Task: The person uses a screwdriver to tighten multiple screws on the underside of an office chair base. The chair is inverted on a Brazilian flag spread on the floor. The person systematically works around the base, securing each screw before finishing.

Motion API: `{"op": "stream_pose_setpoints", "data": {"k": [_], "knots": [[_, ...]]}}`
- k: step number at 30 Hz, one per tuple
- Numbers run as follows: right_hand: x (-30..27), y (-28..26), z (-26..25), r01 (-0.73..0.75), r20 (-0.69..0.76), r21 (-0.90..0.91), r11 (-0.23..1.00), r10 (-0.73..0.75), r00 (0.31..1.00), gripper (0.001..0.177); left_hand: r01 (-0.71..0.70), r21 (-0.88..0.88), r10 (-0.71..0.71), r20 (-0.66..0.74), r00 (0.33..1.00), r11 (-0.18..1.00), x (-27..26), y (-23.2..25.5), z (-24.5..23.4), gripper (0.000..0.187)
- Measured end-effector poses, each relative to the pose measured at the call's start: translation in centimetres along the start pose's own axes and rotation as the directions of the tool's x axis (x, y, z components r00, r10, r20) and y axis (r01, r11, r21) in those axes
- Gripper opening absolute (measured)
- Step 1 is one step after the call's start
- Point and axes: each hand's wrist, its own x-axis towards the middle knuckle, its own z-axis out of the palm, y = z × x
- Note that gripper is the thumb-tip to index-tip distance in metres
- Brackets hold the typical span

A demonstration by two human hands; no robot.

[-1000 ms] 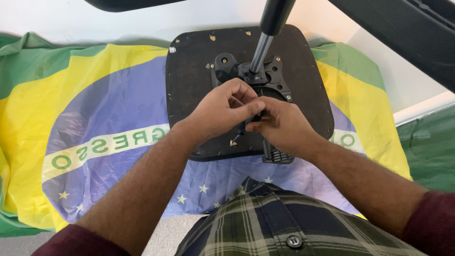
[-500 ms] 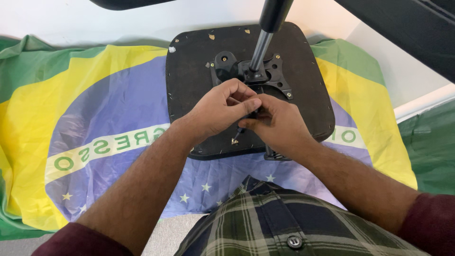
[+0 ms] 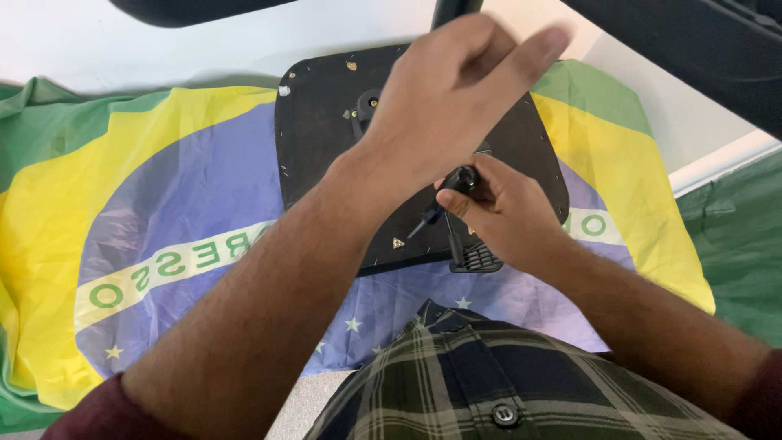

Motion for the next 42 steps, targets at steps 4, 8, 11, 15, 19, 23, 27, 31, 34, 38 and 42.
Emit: {"op": "stream_pose_setpoints", "data": {"k": [4, 8, 11, 15, 19, 23, 27, 31, 34, 38, 42], "knots": [[-0.2, 0.5, -1.8, 0.073, -0.043, 0.105, 0.992, -0.069, 0.997, 0.027, -0.119, -0.319, 0.138, 0.036, 0.990, 0.940, 2.8, 1.3, 3.3, 0.064], [-0.8, 1.5, -3.7, -0.008, -0.088, 0.047, 0.999, 0.012, 0.996, 0.029, -0.174, -0.419, 0.178, -0.029, 0.984, 0.891, 4.2, 1.3, 4.9, 0.057], [-1.0, 2.4, -4.8, -0.084, -0.099, 0.075, 0.994, 0.091, 0.991, 0.030, -0.161, -0.271, 0.149, -0.063, 0.987, 0.949, 4.7, 1.0, 5.0, 0.045], [-1.0, 3.8, -6.5, -0.035, -0.112, 0.223, 0.974, 0.061, 0.992, 0.031, -0.108, -0.242, 0.104, -0.030, 0.994, 0.964, 5.2, 1.2, 5.4, 0.038], [-0.8, 5.0, -8.4, -0.018, -0.169, 0.252, 0.968, 0.063, 0.984, 0.031, -0.158, -0.267, 0.163, -0.005, 0.987, 0.951, 6.3, 1.4, 6.3, 0.038], [-0.8, 6.0, -10.3, -0.056, -0.182, 0.143, 0.988, 0.082, 0.980, 0.031, -0.229, -0.303, 0.242, 0.003, 0.970, 0.925, 7.0, 0.8, 7.5, 0.037], [-0.6, 6.8, -10.8, 0.004, -0.153, 0.076, 0.997, 0.008, 0.988, 0.031, -0.156, -0.170, 0.162, 0.026, 0.986, 0.973, 6.5, -1.8, 8.3, 0.026], [-0.8, 7.2, -10.7, 0.060, -0.110, 0.003, 0.998, -0.060, 0.992, 0.030, 0.085, 0.011, -0.086, 0.104, 0.991, 0.996, 2.1, -6.1, 7.9, 0.014], [-0.9, 7.4, -10.7, 0.015, -0.089, -0.039, 0.999, -0.018, 0.996, 0.031, 0.330, 0.260, -0.372, 0.131, 0.919, 0.907, -2.7, -8.4, 8.5, 0.010], [-0.7, 7.9, -10.7, 0.019, -0.075, -0.066, 0.998, -0.024, 0.997, 0.030, 0.362, 0.505, -0.538, 0.261, 0.801, 0.783, -6.7, -10.0, 9.6, 0.013], [-0.4, 8.7, -10.3, 0.153, -0.040, -0.021, 0.988, -0.154, 0.987, 0.029, 0.134, 0.647, -0.456, 0.362, 0.813, 0.751, -7.8, -10.3, 10.7, 0.020]]}}
